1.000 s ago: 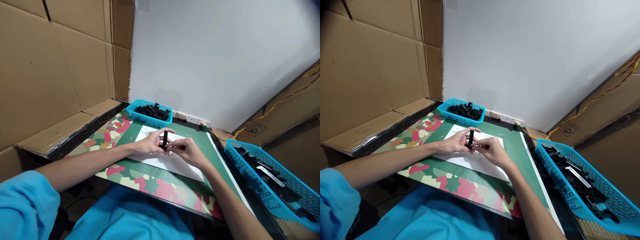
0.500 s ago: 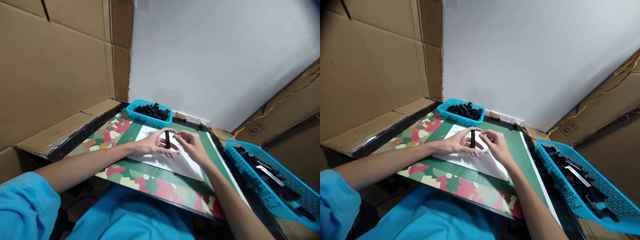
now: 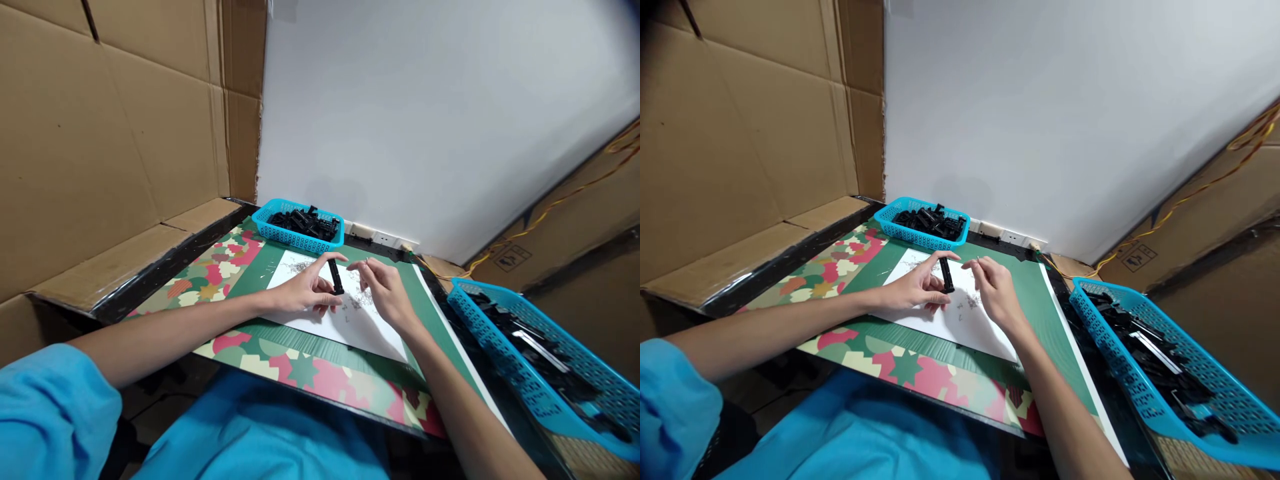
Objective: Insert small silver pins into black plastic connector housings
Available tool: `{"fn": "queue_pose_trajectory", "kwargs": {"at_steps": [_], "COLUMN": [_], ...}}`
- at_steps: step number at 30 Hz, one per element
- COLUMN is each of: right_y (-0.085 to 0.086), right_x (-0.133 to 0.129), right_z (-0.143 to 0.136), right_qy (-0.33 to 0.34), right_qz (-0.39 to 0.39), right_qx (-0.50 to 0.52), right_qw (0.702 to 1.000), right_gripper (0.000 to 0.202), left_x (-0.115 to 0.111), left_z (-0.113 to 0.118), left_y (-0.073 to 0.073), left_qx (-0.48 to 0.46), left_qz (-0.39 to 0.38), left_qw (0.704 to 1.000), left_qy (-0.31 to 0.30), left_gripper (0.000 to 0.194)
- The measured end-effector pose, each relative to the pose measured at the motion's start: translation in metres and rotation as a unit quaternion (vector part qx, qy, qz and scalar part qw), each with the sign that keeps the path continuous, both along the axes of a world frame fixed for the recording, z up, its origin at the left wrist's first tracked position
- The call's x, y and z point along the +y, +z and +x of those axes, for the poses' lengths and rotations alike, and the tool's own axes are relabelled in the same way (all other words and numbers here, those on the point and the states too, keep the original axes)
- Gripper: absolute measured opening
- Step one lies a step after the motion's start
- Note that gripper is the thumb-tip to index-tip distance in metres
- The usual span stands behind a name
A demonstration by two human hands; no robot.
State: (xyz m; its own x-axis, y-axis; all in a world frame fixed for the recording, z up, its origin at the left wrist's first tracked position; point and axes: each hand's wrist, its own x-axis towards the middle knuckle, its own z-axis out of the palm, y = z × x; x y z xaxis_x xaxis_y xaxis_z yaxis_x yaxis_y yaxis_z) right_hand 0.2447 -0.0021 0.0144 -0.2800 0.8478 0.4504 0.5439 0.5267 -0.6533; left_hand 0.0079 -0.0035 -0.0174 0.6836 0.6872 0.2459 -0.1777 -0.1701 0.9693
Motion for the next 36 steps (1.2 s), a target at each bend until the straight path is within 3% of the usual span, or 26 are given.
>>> {"fn": "queue_pose_trajectory", "kwargs": {"at_steps": [3, 6, 11, 14, 22, 29, 36], "right_y": [0.005, 0.007, 0.002, -0.003, -0.012, -0.011, -0.02], "right_x": [-0.002, -0.004, -0.009, -0.015, -0.016, -0.013, -0.015], "right_z": [0.005, 0.006, -0.006, -0.02, -0.026, -0.021, -0.029], "right_qy": [-0.013, -0.02, 0.005, 0.019, -0.025, 0.019, 0.055], "right_qz": [0.069, 0.082, -0.027, -0.047, 0.113, 0.092, -0.012], "right_qx": [-0.044, -0.027, 0.199, 0.269, 0.196, 0.163, 0.259], "right_qw": [0.997, 0.996, 0.98, 0.962, 0.974, 0.982, 0.964], "right_gripper": [0.048, 0.044, 0.046, 0.046, 0.038, 0.029, 0.032], "left_x": [0.001, 0.003, 0.003, 0.003, 0.001, 0.002, 0.003], "left_z": [0.002, 0.002, 0.003, 0.004, 0.002, 0.002, 0.002], "left_y": [-0.003, -0.005, -0.006, -0.005, -0.008, -0.01, -0.011], "left_qx": [-0.003, 0.0, 0.006, 0.009, 0.007, 0.005, 0.004], "left_qz": [0.02, 0.031, 0.049, 0.066, 0.06, 0.073, 0.082], "left_qw": [0.999, 0.997, 0.991, 0.989, 0.991, 0.99, 0.987], "left_qy": [0.035, 0.074, 0.126, 0.129, 0.117, 0.122, 0.138], "left_gripper": [0.086, 0.079, 0.073, 0.07, 0.065, 0.055, 0.051]}}
